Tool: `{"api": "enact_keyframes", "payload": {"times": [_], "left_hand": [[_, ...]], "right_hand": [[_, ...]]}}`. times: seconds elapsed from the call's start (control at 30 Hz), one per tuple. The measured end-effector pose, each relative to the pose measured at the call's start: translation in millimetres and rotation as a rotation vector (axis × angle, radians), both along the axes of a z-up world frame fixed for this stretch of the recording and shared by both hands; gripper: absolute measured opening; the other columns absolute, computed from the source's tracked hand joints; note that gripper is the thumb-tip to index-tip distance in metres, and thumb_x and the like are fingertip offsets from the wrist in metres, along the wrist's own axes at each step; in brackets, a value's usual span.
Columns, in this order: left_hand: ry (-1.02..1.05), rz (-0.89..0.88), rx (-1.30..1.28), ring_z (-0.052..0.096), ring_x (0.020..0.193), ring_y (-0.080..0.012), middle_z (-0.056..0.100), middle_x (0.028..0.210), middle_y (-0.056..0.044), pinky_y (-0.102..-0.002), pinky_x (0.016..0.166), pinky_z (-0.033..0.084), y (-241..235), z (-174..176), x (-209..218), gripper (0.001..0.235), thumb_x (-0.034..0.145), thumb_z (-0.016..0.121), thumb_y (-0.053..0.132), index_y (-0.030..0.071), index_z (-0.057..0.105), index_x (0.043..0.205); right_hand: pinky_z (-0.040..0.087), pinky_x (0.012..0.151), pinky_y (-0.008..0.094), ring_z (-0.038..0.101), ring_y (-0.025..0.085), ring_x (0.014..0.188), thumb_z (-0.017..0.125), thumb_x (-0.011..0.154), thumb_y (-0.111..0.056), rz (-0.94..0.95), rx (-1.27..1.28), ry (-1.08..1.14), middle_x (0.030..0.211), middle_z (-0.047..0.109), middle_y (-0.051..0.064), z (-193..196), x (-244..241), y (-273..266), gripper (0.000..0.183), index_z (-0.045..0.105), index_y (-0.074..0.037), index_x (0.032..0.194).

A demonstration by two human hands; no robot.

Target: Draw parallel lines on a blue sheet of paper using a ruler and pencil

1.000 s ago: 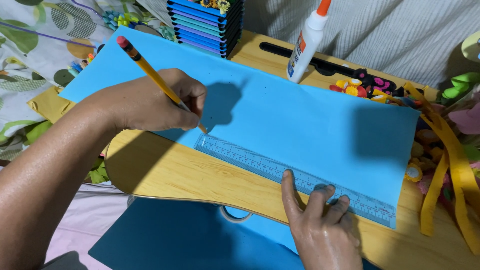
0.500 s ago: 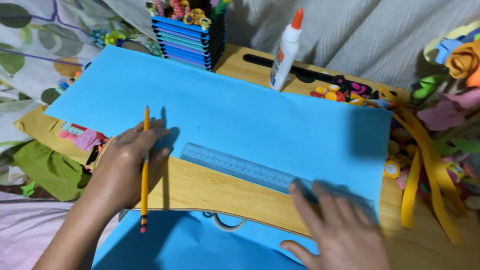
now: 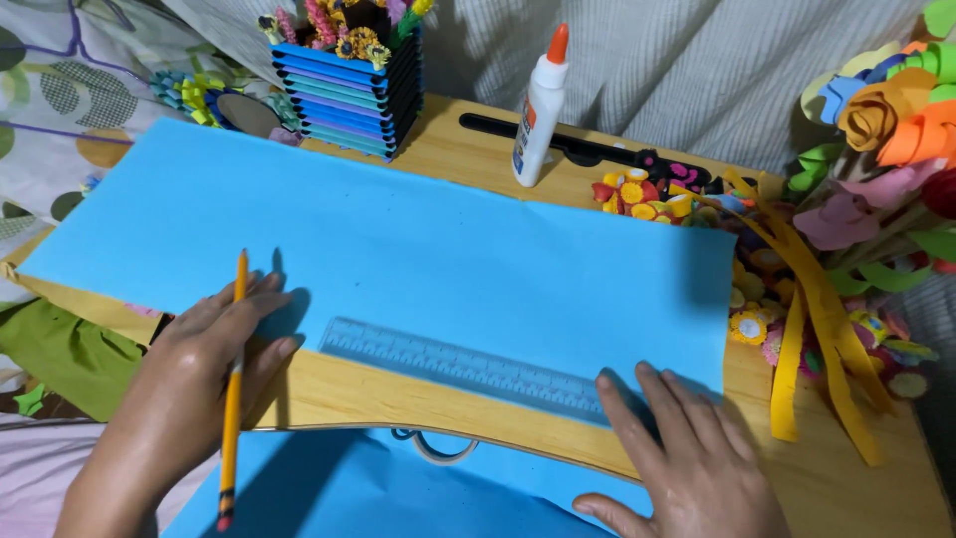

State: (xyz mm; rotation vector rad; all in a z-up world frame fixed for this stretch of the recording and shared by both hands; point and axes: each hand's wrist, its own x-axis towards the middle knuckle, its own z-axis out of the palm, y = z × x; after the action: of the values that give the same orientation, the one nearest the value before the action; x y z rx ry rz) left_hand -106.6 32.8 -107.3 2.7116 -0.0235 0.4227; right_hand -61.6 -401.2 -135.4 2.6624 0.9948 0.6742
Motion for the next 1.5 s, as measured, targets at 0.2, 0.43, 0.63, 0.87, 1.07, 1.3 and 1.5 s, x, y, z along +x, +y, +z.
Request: {"api": "enact_keyframes", "payload": {"times": [0.2, 0.43, 0.63, 0.87, 1.07, 1.3, 1.5], "left_hand": [[0.025, 0.007, 0.087, 0.055, 0.135, -0.0409, 0.061, 0.147, -0.016, -0.057, 0.102, 0.047, 11.6, -9.2, -21.6, 0.054, 0.087, 0.069, 0.03, 0.007, 0.062, 0.135], [-0.434, -0.15, 0.135, 0.069, 0.103, -0.039, 0.071, 0.134, -0.016, -0.05, 0.098, 0.051, -36.4, -14.6, -34.6, 0.051, 0.082, 0.081, 0.026, 0.009, 0.067, 0.128], [-0.209, -0.381, 0.103, 0.054, 0.142, -0.0289, 0.06, 0.151, -0.006, -0.05, 0.114, 0.038, -78.8, -27.6, -31.0, 0.051, 0.089, 0.073, 0.048, 0.02, 0.065, 0.13], [-0.096, -0.324, 0.116, 0.039, 0.15, -0.035, 0.052, 0.157, -0.011, -0.056, 0.114, 0.034, -90.0, -24.8, -17.2, 0.071, 0.085, 0.072, 0.063, 0.016, 0.06, 0.138], [-0.102, -0.326, 0.102, 0.037, 0.152, -0.035, 0.052, 0.157, -0.01, -0.055, 0.114, 0.034, -89.6, -25.3, -15.4, 0.072, 0.085, 0.073, 0.061, 0.015, 0.061, 0.138], [-0.15, -0.288, 0.144, 0.043, 0.15, -0.0292, 0.052, 0.159, -0.004, -0.05, 0.113, 0.038, -90.3, -34.7, -14.4, 0.076, 0.08, 0.074, 0.063, 0.022, 0.058, 0.141], [-0.296, -0.148, 0.193, 0.05, 0.148, -0.0306, 0.063, 0.147, -0.009, -0.051, 0.118, 0.04, -104.4, -31.6, -21.9, 0.076, 0.072, 0.076, 0.065, 0.021, 0.066, 0.133]], "right_hand": [[0.05, 0.101, 0.039, 0.064, 0.021, 0.121, 0.03, 0.083, -0.094, -0.032, 0.08, -0.052, 0.143, 0.064, 0.001, -2.7, -22.0, 1.8, 0.094, 0.054, -0.034, 0.151], [0.05, 0.094, 0.038, 0.063, 0.021, 0.115, 0.053, 0.082, -0.085, 0.067, 0.189, 0.03, 0.144, 0.062, 0.0, 6.2, -14.3, -8.7, 0.094, 0.052, -0.024, 0.153], [0.049, 0.097, 0.038, 0.062, 0.017, 0.129, 0.093, 0.063, -0.062, -0.05, 0.438, 0.502, 0.145, 0.066, -0.009, 13.3, 0.9, -26.0, 0.12, 0.038, -0.022, 0.161], [0.047, 0.1, 0.042, 0.061, 0.025, 0.117, 0.087, 0.065, -0.069, 0.061, 0.42, 0.365, 0.138, 0.066, -0.001, 8.9, 8.3, -24.3, 0.121, 0.038, -0.012, 0.161], [0.044, 0.112, 0.055, 0.052, 0.032, 0.14, 0.067, 0.078, -0.082, 0.129, 0.294, 0.111, 0.152, 0.054, 0.011, -7.3, -11.2, 1.6, 0.102, 0.048, -0.014, 0.152], [0.041, 0.114, 0.049, 0.041, 0.031, 0.151, 0.055, 0.095, -0.08, 0.141, 0.191, 0.091, 0.163, 0.044, 0.01, -21.8, -31.9, 39.3, 0.09, 0.041, -0.018, 0.159], [0.04, 0.117, 0.051, 0.035, 0.031, 0.154, 0.059, 0.092, -0.082, 0.108, 0.179, 0.111, 0.166, 0.038, 0.011, -23.8, -31.6, 39.8, 0.098, 0.035, -0.017, 0.162]]}}
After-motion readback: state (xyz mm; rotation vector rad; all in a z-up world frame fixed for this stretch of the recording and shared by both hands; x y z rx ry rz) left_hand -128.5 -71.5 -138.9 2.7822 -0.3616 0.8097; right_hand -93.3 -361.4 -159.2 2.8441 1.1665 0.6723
